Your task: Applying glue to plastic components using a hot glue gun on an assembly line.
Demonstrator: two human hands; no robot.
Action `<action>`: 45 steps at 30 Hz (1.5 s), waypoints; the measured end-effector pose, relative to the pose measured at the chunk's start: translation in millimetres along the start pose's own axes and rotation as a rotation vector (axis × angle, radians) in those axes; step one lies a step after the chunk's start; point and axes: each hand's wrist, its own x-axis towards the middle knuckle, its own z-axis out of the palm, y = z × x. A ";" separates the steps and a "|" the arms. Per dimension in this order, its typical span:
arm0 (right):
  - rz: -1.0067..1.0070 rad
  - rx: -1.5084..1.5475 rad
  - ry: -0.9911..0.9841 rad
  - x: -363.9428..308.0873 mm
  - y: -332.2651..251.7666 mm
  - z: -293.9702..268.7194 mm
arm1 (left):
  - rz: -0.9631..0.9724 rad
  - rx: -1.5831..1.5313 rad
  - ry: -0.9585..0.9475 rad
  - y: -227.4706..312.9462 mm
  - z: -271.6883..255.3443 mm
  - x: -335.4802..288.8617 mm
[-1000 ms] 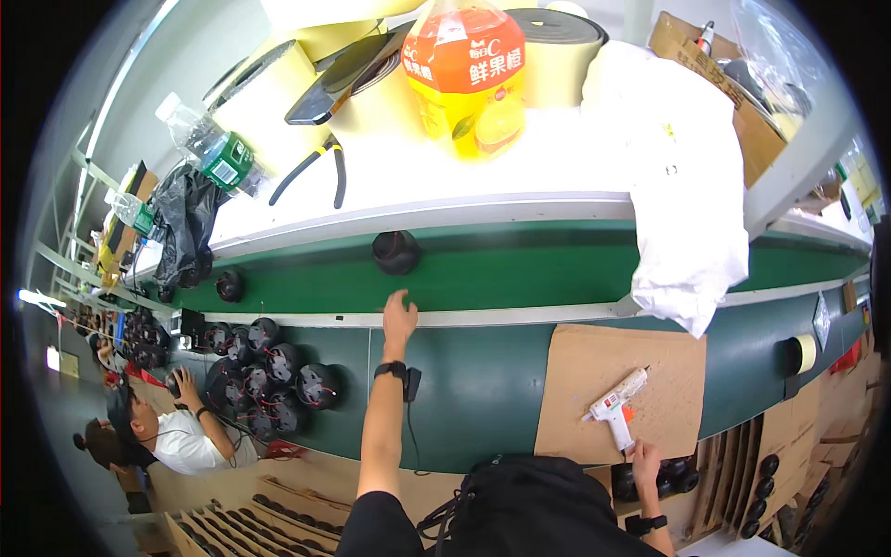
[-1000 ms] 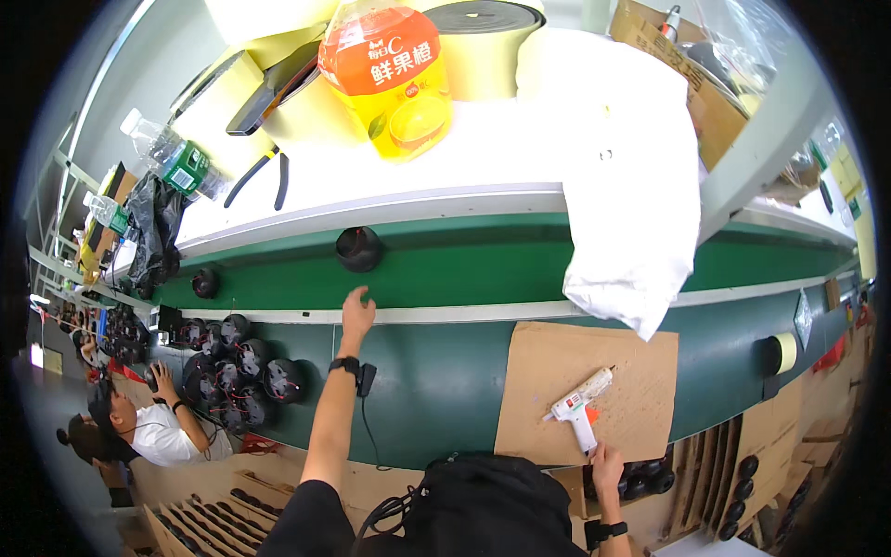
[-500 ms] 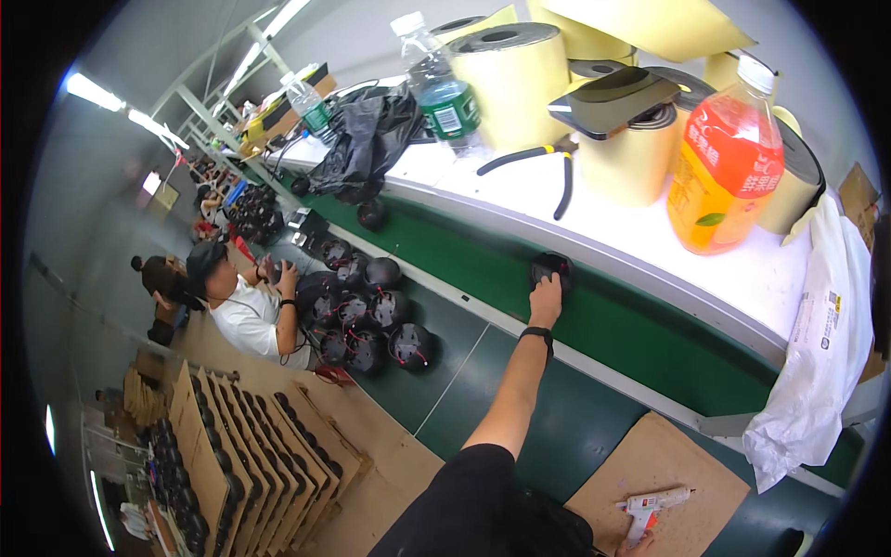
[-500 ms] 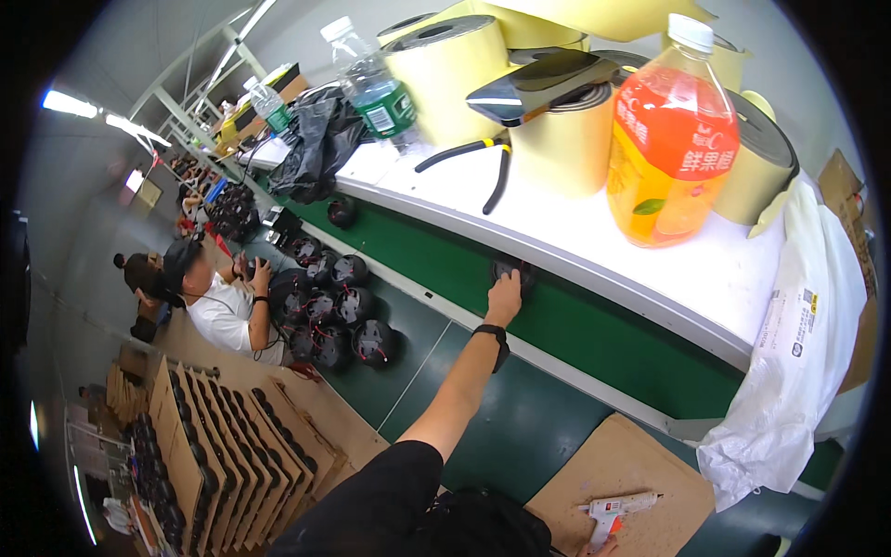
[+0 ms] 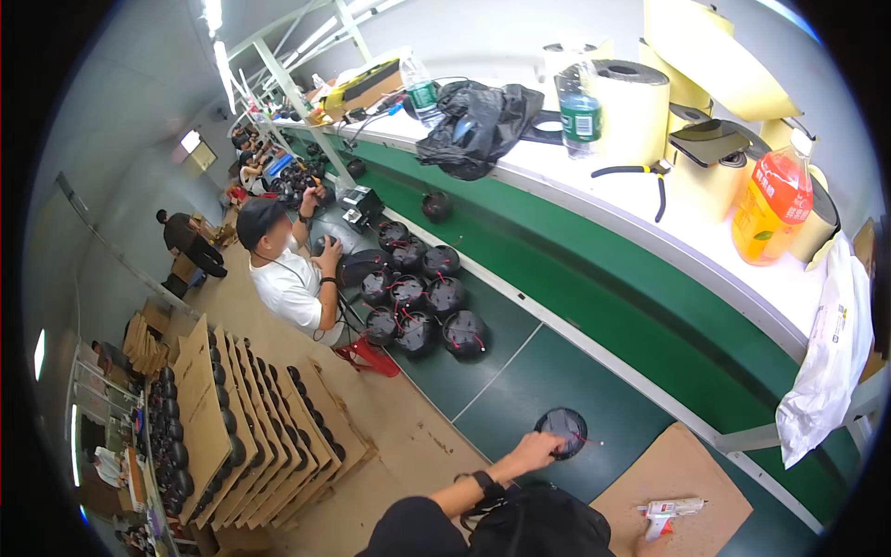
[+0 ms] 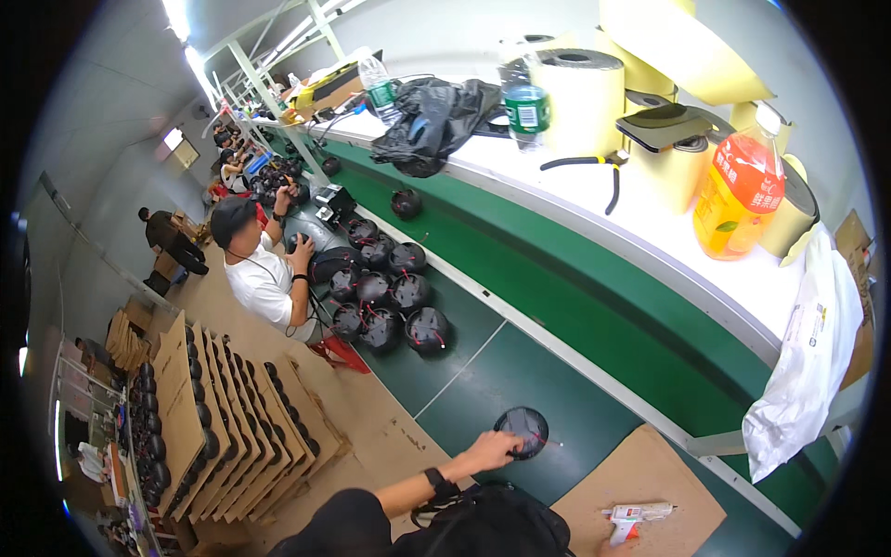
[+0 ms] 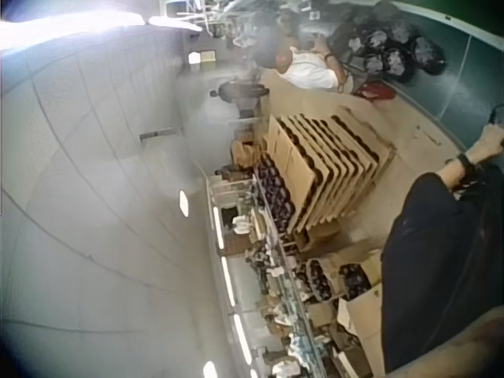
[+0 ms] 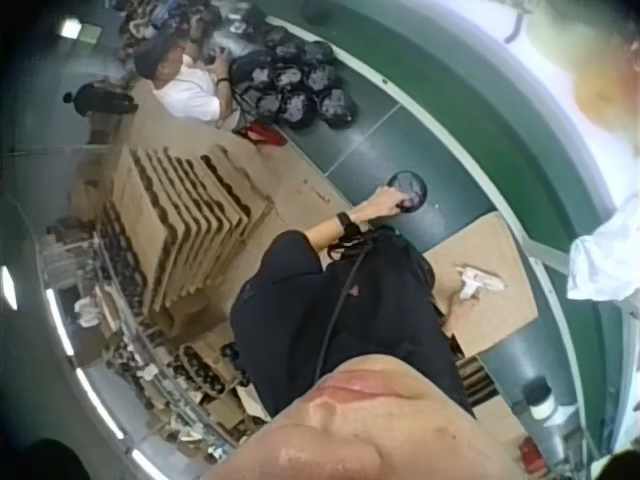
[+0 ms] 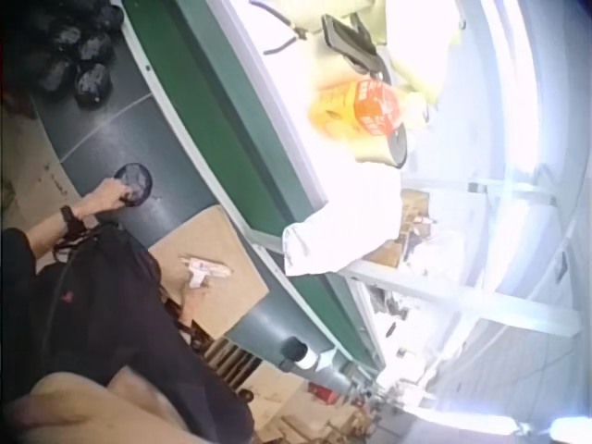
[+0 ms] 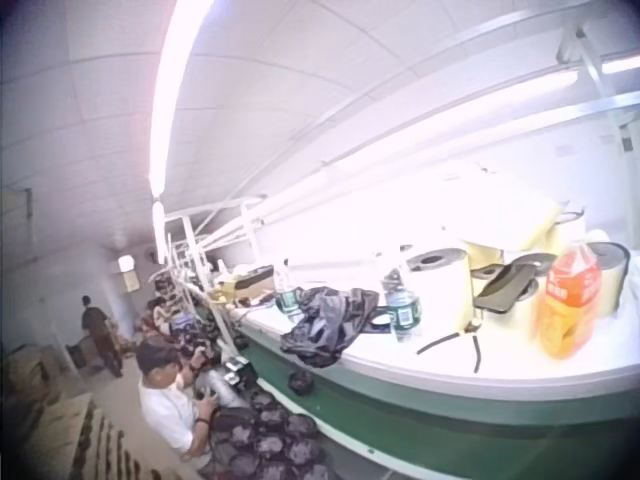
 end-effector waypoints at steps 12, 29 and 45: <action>0.202 0.283 0.162 -18.9 21.4 29.0 | 0.224 0.067 0.434 -37.3 -10.2 -38.0; 0.363 1.806 -0.311 -35.1 -69.2 -12.8 | 0.059 -0.015 -0.038 -42.3 -28.5 -31.7; 0.268 0.734 -0.610 -40.2 -185.6 -37.6 | -0.004 0.053 -0.177 -54.5 -36.8 -8.1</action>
